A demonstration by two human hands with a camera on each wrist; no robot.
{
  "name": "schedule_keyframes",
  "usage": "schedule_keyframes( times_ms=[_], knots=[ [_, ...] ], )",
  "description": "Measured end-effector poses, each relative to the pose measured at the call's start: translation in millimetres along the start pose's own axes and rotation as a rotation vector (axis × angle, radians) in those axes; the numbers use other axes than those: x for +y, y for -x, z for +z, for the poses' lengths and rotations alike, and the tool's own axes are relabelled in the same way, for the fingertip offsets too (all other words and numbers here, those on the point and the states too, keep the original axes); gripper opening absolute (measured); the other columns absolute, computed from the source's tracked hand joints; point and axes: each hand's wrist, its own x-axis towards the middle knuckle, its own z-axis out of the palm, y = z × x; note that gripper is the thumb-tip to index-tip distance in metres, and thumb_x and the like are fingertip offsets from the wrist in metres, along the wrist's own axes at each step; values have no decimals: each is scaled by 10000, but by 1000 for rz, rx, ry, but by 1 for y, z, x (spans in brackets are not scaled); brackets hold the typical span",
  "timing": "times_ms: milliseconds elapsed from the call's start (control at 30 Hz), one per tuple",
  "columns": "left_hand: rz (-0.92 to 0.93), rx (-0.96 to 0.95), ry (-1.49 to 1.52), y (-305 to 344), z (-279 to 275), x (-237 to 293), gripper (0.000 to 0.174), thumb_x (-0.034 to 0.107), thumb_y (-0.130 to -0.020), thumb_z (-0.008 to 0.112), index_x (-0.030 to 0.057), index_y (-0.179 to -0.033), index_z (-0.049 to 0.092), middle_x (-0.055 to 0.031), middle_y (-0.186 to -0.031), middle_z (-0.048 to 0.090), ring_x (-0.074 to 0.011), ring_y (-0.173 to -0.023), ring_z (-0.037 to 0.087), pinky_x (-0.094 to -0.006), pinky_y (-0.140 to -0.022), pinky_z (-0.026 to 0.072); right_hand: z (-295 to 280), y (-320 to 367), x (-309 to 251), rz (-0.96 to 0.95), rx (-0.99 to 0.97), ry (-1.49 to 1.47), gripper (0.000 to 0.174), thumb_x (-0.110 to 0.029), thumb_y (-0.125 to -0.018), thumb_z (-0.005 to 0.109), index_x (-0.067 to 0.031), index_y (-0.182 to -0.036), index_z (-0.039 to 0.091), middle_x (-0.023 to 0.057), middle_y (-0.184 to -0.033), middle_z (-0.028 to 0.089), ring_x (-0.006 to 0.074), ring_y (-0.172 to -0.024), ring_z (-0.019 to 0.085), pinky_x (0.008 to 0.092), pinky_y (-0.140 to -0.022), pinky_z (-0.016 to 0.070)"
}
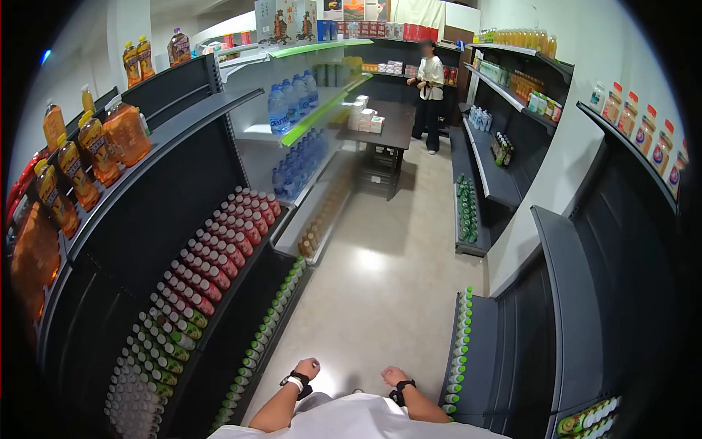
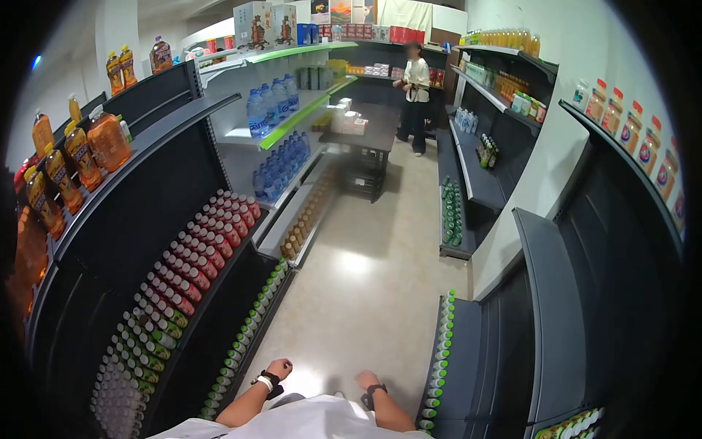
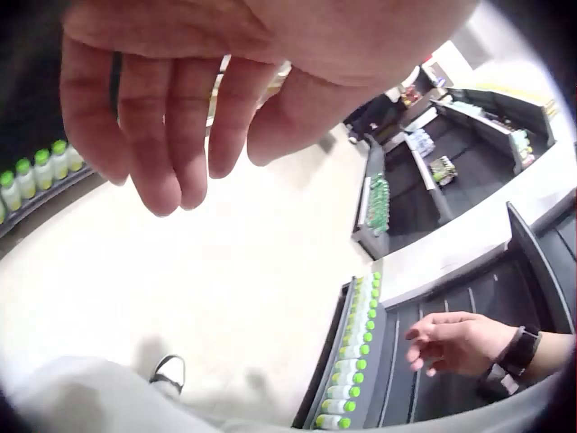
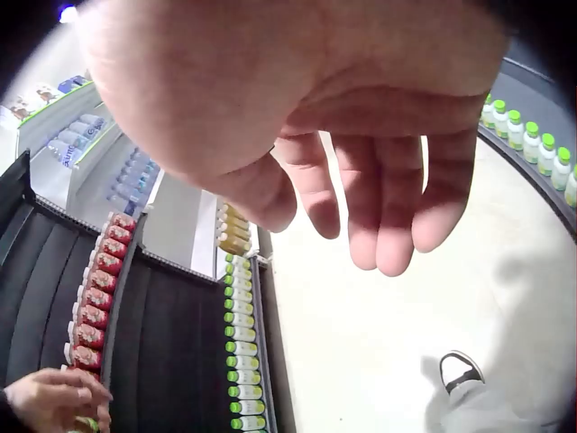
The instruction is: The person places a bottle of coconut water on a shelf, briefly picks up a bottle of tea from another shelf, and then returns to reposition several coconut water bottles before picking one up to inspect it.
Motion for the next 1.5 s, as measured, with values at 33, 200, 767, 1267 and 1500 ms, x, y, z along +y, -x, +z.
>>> schedule_keyframes(
  times_ms=[33,200,767,1267,1500],
  knots=[
    [27,1,31,-10,-6,15,259,285,-759,582,105,-925,666,-163,-867,661,-336,-850,627,-403,-795,500,-1,-14,-8,-3,-3,-10,213,-273,-813,589,-77,-876,640,45,-694,640,140,-609,611,282,-559,502],
    [21,-90,-36,-40,9,-3,265,288,-765,587,112,-947,664,-162,-879,660,-318,-874,628,-389,-796,499,0,-47,-52,-42,-153,194,262,-318,-809,615,-89,-929,654,83,-825,670,178,-720,640,320,-638,517],
    [-97,586,232,-177,-206,-93,201,227,-769,574,46,-827,638,-194,-757,624,-351,-742,618,-410,-643,484,-58,-305,-363,-528,-286,44,205,-198,-878,542,-9,-898,618,42,-729,618,136,-661,571,287,-606,477],
    [549,1215,42,-48,-656,213,335,82,-821,592,5,-1139,521,-86,-973,597,-175,-897,592,-295,-749,483,-196,-92,-1003,-2085,-603,123,268,-103,-824,608,9,-1061,552,80,-838,612,148,-765,590,276,-687,479],
    [597,1304,160,-69,-767,271,426,169,-879,573,-1,-1237,417,-91,-1106,552,-136,-1018,539,-276,-822,465,-180,-105,-1156,-2268,-578,215,314,-241,-863,572,-6,-1067,534,87,-802,621,171,-735,586,293,-672,465]
  ],
)
